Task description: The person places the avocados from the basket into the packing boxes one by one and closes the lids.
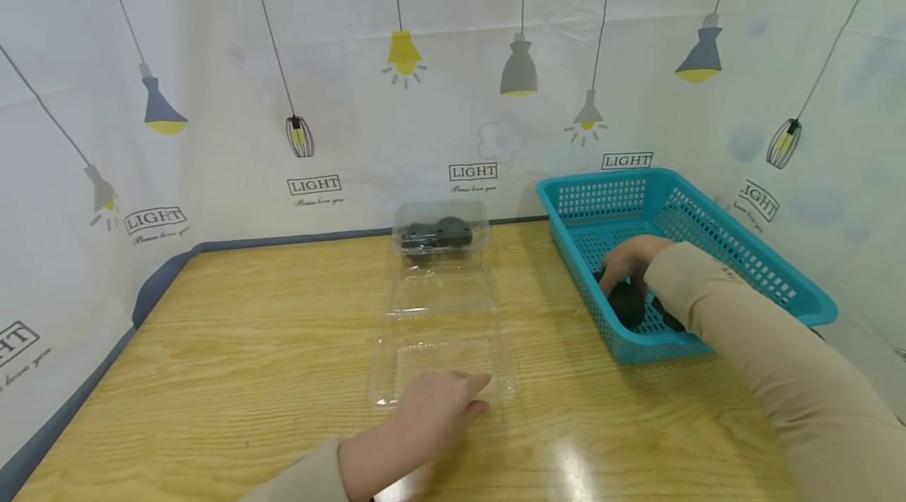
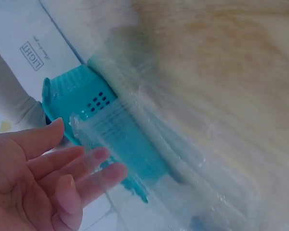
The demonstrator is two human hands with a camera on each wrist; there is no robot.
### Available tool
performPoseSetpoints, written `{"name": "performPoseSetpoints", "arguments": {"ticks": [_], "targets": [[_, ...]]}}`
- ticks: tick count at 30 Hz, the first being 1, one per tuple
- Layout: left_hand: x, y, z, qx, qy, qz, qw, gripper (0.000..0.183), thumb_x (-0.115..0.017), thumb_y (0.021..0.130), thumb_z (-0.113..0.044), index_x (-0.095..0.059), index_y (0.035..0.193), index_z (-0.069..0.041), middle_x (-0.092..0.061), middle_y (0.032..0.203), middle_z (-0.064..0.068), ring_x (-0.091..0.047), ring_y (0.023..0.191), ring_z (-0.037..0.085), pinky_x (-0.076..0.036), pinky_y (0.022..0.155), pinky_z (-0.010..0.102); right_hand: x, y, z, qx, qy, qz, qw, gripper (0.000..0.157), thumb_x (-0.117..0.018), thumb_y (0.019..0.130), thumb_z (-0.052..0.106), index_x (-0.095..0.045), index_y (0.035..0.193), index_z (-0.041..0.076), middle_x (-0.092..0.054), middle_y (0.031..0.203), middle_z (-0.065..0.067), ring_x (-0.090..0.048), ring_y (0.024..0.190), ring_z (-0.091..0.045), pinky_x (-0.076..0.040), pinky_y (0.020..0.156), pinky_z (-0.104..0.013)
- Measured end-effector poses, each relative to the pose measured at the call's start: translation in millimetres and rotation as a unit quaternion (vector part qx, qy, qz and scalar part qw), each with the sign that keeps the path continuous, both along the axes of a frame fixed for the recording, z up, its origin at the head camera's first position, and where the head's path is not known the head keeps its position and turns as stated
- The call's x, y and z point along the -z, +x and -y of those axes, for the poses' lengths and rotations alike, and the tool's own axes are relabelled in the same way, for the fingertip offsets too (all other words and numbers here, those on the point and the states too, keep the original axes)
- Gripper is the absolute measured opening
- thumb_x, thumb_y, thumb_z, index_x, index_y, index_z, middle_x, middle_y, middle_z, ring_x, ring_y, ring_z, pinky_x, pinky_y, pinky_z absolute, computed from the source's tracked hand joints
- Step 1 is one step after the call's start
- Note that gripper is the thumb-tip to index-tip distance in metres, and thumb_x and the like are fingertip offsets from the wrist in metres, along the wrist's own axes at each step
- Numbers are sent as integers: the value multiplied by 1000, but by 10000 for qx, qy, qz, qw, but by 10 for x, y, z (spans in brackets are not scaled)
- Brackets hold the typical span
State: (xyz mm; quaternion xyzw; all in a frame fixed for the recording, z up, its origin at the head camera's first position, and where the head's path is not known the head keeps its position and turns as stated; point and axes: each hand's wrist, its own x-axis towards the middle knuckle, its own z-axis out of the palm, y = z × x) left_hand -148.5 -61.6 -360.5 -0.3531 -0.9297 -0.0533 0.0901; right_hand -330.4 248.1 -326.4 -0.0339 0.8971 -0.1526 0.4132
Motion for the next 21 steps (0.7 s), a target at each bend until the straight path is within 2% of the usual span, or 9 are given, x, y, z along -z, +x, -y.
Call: {"name": "performPoseSetpoints", "arguments": {"ticks": [4,7,8,10,12,14,17,21], "targets": [[-87,-39,198,-71,661,21,9978,25,-66,83,-22,-67,105,-9,-70,97,4,-67,82,17,-53,60,28,13,-2,-9,2,-26,20,10000,86,-68,78,26,-20,135,-17,-30,132,-37,-51,107,-46,-52,78,-44],[-135,-150,399,-360,1089,-219,9932,26,-68,82,-20,-67,105,-8,-68,101,7,-65,88,21,-54,69,33,18,0,-17,60,-47,33,10000,86,-67,79,26,-18,135,-17,-33,130,-36,-55,102,-42,-53,78,-43],[-141,-195,471,-471,1168,-361,9914,26,-69,81,-20,-67,105,-8,-67,103,8,-64,91,23,-54,72,35,21,0,-19,74,-51,34,10000,86,-67,79,26,-18,135,-17,-35,128,-35,-56,101,-40,-53,78,-42],[-142,-274,617,-691,1199,-374,9897,34,-70,80,-22,-65,110,-7,-64,109,12,-62,98,27,-52,79,40,20,2,-23,90,-59,29,9999,86,-66,80,25,-17,136,-17,-36,127,-35,-57,99,-38,-53,78,-42],[-122,-332,753,-792,1149,-65,9902,47,-70,80,-27,-59,119,-4,-59,119,17,-56,108,33,-47,87,46,16,6,-27,66,-48,19,10000,86,-65,80,26,-16,136,-17,-34,129,-36,-58,96,-37,-53,77,-42],[-86,-367,870,-875,1035,435,9898,63,-70,79,-35,-50,130,-2,-49,130,22,-47,117,40,-40,95,53,12,13,-33,58,-42,4,10000,89,-65,81,27,-13,137,-17,-28,132,-39,-58,94,-38,-53,75,-43],[-18,-391,994,-1015,887,1247,9830,82,-66,79,-47,-34,140,-2,-34,141,25,-33,126,47,-30,99,60,5,25,-39,24,-27,-16,10000,94,-64,81,32,-7,139,-16,-18,137,-41,-59,90,-40,-53,73,-46],[76,-399,1077,-1200,815,1846,9720,91,-60,79,-58,-26,144,-3,-27,145,25,-26,128,49,-27,99,63,6,32,-50,94,-93,-27,9999,99,-65,79,35,-5,141,-12,-14,139,-41,-59,90,-42,-53,73,-47]]}}
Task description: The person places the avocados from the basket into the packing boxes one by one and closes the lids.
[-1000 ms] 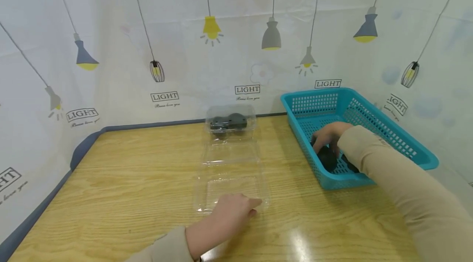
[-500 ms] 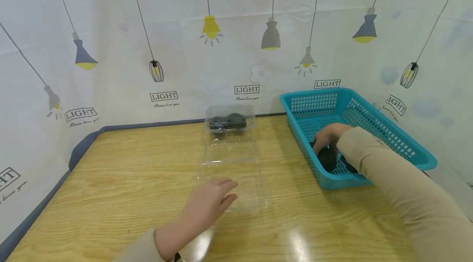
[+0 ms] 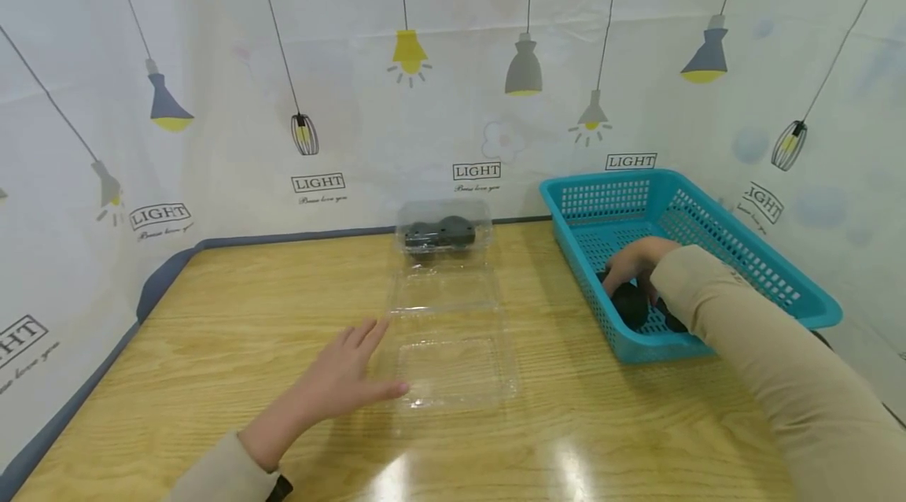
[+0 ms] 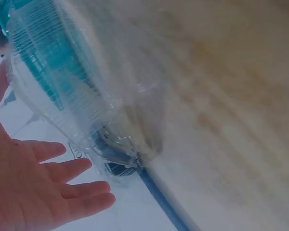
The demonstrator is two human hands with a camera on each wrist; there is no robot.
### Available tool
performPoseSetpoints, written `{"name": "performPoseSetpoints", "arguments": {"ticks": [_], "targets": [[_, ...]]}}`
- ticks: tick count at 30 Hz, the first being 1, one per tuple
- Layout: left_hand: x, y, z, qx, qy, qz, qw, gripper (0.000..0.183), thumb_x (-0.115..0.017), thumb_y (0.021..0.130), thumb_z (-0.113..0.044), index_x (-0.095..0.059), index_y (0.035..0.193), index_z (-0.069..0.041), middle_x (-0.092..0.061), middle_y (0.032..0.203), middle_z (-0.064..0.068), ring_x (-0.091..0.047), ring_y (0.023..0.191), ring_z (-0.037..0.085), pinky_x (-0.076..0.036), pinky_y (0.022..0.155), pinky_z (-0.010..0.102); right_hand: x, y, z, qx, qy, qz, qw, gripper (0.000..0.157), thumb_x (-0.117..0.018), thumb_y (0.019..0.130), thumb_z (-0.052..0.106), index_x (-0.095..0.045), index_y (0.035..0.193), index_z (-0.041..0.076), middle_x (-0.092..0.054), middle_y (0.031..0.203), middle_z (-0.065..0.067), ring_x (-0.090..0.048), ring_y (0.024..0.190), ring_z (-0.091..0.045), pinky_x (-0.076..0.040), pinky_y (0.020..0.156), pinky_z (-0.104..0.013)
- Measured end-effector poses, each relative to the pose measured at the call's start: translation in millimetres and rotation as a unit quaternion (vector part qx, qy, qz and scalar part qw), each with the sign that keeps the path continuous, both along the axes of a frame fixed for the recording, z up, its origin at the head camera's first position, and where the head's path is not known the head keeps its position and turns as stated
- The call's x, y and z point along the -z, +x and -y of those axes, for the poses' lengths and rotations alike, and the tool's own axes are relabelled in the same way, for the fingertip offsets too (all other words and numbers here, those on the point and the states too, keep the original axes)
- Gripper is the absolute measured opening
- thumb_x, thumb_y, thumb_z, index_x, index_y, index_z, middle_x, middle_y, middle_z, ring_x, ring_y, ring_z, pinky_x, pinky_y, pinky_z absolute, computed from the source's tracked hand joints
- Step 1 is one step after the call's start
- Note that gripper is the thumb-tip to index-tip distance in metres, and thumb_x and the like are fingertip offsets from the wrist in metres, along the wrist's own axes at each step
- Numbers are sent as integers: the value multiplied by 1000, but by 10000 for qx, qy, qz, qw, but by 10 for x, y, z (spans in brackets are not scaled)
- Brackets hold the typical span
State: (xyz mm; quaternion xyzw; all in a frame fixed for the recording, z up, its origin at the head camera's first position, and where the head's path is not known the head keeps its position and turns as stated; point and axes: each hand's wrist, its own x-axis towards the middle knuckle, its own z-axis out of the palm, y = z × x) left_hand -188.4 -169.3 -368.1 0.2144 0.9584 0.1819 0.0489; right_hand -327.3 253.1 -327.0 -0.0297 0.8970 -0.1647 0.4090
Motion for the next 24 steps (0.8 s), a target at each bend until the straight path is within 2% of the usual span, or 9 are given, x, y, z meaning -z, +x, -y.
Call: {"name": "performPoseSetpoints", "arguments": {"ticks": [3,7,10,14,16,19,24], "targets": [[46,4,24,-76,64,227,9997,93,-57,79,-61,-24,145,-6,-27,146,23,-26,129,49,-26,99,64,-3,5,-17,200,-234,97,9995,99,-67,78,33,-5,142,-10,-14,139,-41,-57,94,-46,-53,74,-48],[68,8,37,-101,70,285,9995,92,-55,79,-63,-24,146,-8,-27,146,21,-25,129,49,-25,99,65,-42,8,-51,479,-445,203,9977,100,-69,76,31,-5,143,-7,-16,137,-41,-56,95,-47,-52,75,-50],[68,11,38,-86,16,296,9995,92,-55,80,-62,-23,146,-7,-27,146,21,-24,129,51,-23,100,65,-121,0,-78,518,-508,149,9973,97,-66,78,29,-3,142,-6,-18,135,-41,-57,94,-45,-52,77,-50],[66,21,31,-75,-4,347,9994,93,-57,80,-60,-21,146,-5,-26,147,21,-23,129,51,-22,101,64,-278,-24,-108,453,-686,35,9966,94,-61,82,28,3,142,-7,-12,136,-41,-51,101,-51,-50,80,-53],[71,24,26,-58,-25,317,9995,95,-57,79,-60,-20,146,-3,-25,147,21,-23,129,51,-22,102,63,-365,-32,-116,448,-728,-75,9963,95,-59,83,28,7,141,-9,-9,135,-41,-48,103,-55,-49,80,-54],[82,24,18,-47,-45,272,9996,97,-58,78,-60,-19,146,-3,-25,147,21,-23,130,50,-23,102,62,-498,-35,-119,456,-735,-333,9957,91,-56,84,29,5,140,-10,-16,130,-42,-49,101,-54,-50,78,-53],[82,15,1,-44,-39,277,9996,97,-59,78,-60,-19,146,-2,-25,147,21,-24,130,49,-22,103,61,-737,-41,-71,257,-551,-812,9948,82,-51,86,34,-4,136,-11,-26,121,-39,-56,93,-44,-53,74,-49]]}}
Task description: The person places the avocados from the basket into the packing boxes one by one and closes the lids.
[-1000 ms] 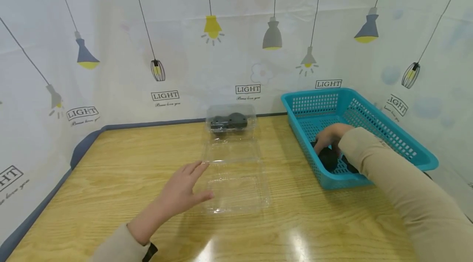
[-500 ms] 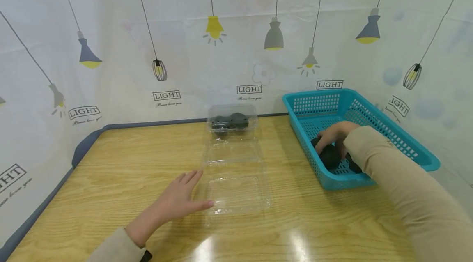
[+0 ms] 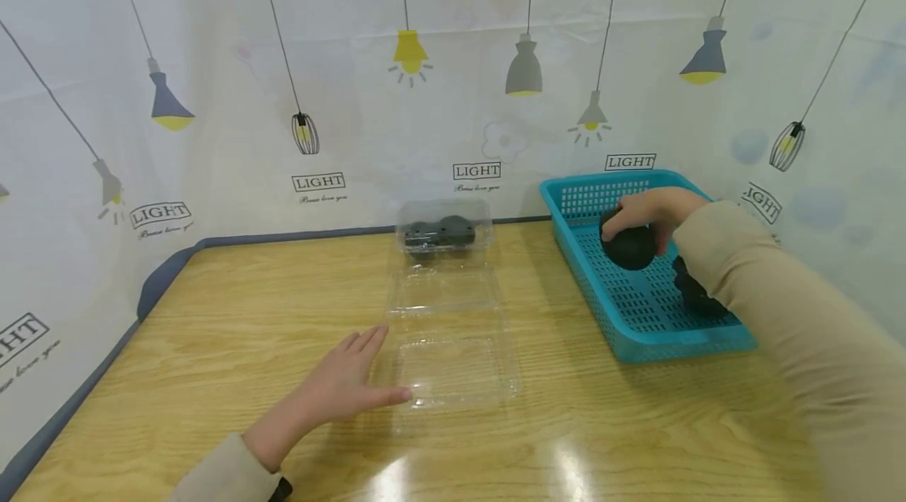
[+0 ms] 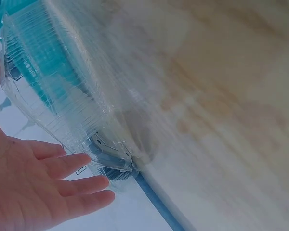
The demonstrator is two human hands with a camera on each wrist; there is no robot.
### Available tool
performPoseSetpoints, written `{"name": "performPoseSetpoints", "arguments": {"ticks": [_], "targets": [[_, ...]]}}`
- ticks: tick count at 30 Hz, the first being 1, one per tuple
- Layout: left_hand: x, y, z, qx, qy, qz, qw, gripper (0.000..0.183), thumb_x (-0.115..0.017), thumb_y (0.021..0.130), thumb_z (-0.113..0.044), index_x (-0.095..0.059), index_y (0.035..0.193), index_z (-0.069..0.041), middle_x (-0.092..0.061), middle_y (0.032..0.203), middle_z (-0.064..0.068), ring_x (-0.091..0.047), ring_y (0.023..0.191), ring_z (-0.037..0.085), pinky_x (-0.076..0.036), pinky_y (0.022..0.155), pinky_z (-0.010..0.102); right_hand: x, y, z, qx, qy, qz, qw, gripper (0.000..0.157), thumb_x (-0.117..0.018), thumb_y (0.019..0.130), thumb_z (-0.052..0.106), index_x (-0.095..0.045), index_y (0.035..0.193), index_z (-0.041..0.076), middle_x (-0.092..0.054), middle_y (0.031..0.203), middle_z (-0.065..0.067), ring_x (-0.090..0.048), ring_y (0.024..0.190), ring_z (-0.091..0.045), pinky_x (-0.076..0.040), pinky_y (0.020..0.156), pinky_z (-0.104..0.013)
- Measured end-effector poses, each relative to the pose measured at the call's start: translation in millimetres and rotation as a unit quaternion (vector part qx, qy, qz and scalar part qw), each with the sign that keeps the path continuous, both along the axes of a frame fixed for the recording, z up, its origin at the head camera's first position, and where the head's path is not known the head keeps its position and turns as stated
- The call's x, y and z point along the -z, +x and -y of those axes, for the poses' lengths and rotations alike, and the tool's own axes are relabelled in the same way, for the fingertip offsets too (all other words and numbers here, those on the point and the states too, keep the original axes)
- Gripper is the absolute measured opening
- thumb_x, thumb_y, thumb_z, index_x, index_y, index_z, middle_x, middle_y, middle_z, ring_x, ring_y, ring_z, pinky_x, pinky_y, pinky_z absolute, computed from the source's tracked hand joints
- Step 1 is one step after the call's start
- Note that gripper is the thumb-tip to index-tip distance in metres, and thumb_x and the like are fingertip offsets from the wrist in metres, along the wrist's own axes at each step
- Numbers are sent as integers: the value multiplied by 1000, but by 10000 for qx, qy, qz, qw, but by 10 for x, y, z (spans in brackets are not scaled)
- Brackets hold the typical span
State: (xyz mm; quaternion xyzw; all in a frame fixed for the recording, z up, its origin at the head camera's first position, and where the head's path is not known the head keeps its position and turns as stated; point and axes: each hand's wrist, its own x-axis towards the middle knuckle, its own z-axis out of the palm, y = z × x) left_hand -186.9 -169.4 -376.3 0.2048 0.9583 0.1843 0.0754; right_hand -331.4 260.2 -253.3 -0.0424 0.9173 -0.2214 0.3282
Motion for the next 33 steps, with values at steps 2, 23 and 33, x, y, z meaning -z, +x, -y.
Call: {"name": "performPoseSetpoints", "arguments": {"ticks": [2,23,33], "targets": [[-5,0,-3,-1,3,23,10000,97,-59,79,-60,-18,145,-2,-25,147,21,-24,131,48,-22,103,61,-78,3,55,-74,36,-212,9997,77,-51,87,37,-11,133,-10,-29,119,-37,-57,89,-40,-54,71,-46],[-37,-4,-7,-68,33,180,9998,99,-60,77,-60,-18,146,-2,-25,147,20,-23,131,46,-23,104,60,-75,311,1390,-300,-964,-954,9903,55,-51,87,39,-35,125,2,-47,117,-22,-62,89,-30,-55,61,-36],[-36,-27,-7,-97,95,293,9995,98,-62,77,-59,-20,145,-2,-27,147,20,-25,131,47,-26,102,60,262,574,2005,-72,-1626,-618,9847,67,-56,84,40,-33,133,0,-50,115,-18,-64,84,-24,-56,62,-35]]}}
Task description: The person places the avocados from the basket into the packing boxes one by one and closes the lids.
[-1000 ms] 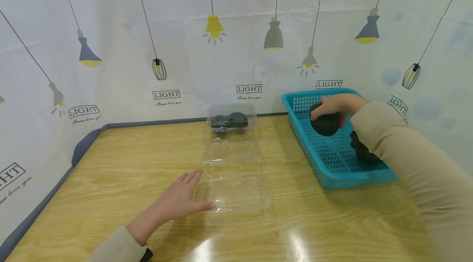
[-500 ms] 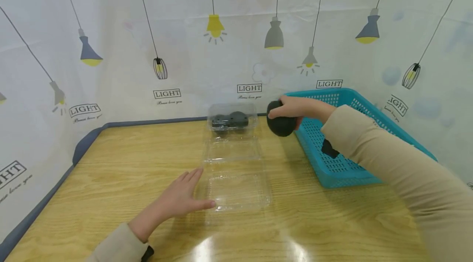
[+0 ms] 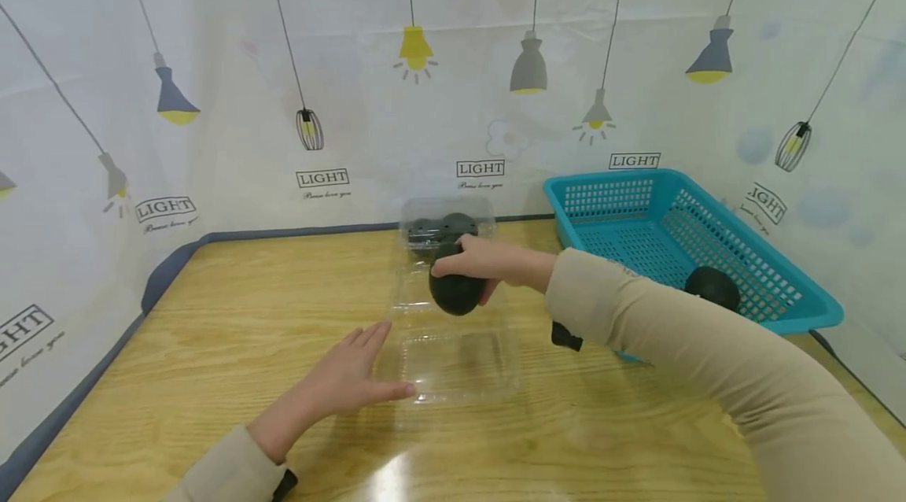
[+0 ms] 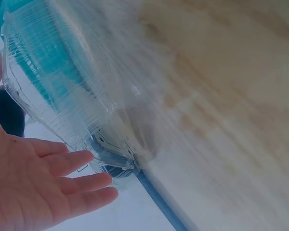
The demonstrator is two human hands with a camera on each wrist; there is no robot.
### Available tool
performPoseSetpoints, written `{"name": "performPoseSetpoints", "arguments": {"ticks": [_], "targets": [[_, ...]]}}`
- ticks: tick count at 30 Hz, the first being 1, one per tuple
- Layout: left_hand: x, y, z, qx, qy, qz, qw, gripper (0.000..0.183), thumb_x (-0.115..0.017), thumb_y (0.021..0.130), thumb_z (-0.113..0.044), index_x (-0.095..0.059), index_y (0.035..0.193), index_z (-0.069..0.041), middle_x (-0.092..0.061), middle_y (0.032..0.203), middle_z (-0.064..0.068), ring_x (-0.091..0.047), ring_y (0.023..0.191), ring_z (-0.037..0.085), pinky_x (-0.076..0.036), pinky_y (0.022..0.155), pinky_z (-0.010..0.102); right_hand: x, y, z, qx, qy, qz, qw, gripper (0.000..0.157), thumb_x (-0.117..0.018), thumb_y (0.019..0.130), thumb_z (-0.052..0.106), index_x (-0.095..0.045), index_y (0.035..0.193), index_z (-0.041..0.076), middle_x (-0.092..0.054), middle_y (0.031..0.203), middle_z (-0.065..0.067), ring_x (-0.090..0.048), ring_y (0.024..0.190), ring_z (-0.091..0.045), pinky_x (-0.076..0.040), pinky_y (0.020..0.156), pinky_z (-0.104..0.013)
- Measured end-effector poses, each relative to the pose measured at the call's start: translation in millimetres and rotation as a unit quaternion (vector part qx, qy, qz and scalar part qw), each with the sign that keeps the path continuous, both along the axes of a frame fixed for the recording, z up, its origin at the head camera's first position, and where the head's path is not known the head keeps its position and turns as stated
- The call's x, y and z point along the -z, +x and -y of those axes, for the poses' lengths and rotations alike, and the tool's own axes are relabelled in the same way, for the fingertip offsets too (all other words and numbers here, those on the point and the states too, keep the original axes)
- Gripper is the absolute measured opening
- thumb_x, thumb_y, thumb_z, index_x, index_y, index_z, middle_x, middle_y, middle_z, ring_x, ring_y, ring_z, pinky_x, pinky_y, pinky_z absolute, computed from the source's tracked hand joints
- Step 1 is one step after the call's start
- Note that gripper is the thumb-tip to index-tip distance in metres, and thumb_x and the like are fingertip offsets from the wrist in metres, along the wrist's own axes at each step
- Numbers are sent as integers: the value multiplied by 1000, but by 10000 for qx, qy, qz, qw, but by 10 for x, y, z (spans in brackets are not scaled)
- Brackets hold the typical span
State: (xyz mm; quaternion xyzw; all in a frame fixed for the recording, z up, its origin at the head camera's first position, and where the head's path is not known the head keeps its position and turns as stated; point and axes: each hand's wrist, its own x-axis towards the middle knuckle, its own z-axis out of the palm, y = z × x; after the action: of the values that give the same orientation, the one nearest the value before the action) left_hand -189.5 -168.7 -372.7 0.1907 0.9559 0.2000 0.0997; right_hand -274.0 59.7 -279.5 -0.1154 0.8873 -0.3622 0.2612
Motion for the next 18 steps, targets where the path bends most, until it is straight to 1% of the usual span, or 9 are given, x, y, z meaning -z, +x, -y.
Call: {"name": "performPoseSetpoints", "arguments": {"ticks": [2,5,6,9,12,15,18], "targets": [[-1,-4,0,6,-16,7,10000,98,-62,77,-59,-20,145,-2,-28,146,20,-25,130,47,-26,102,60,86,69,91,-65,-92,115,9999,62,-58,83,40,-40,127,-1,-53,107,-16,-64,77,-21,-56,62,-35],[-8,-7,2,-7,0,51,10000,97,-62,77,-58,-21,145,-3,-28,146,19,-25,131,47,-27,101,60,228,152,205,-287,-191,323,9989,52,-58,83,39,-50,115,0,-57,98,-13,-64,74,-20,-56,63,-37],[-9,-8,4,-10,2,83,10000,97,-62,77,-58,-20,146,-3,-28,147,19,-24,131,47,-26,101,60,280,171,233,-374,-214,390,9983,50,-59,83,39,-51,113,0,-58,96,-12,-64,74,-20,-56,64,-38],[-10,-15,10,-16,11,172,9999,97,-61,78,-59,-20,146,-4,-27,147,18,-23,132,47,-26,101,61,426,210,309,-533,-261,566,9966,47,-59,84,38,-53,115,3,-58,96,-10,-63,77,-21,-55,67,-42],[-9,-20,15,5,-13,173,9998,98,-61,77,-60,-19,146,-5,-26,148,18,-22,132,47,-25,101,62,547,239,362,-562,-255,666,9959,48,-60,84,37,-52,118,3,-58,96,-10,-63,78,-22,-55,66,-42],[-9,-22,16,36,-54,121,9999,99,-60,76,-62,-19,146,-5,-26,148,18,-22,131,48,-26,100,62,672,251,403,-559,-255,767,9952,47,-61,84,37,-53,116,4,-57,96,-9,-61,78,-21,-56,63,-41],[-19,-21,15,51,-75,130,9999,101,-59,76,-63,-18,146,-5,-25,148,19,-22,131,48,-26,100,63,762,269,429,-573,-200,829,9947,43,-62,84,37,-55,112,5,-57,94,-9,-62,77,-22,-56,61,-40]]}}
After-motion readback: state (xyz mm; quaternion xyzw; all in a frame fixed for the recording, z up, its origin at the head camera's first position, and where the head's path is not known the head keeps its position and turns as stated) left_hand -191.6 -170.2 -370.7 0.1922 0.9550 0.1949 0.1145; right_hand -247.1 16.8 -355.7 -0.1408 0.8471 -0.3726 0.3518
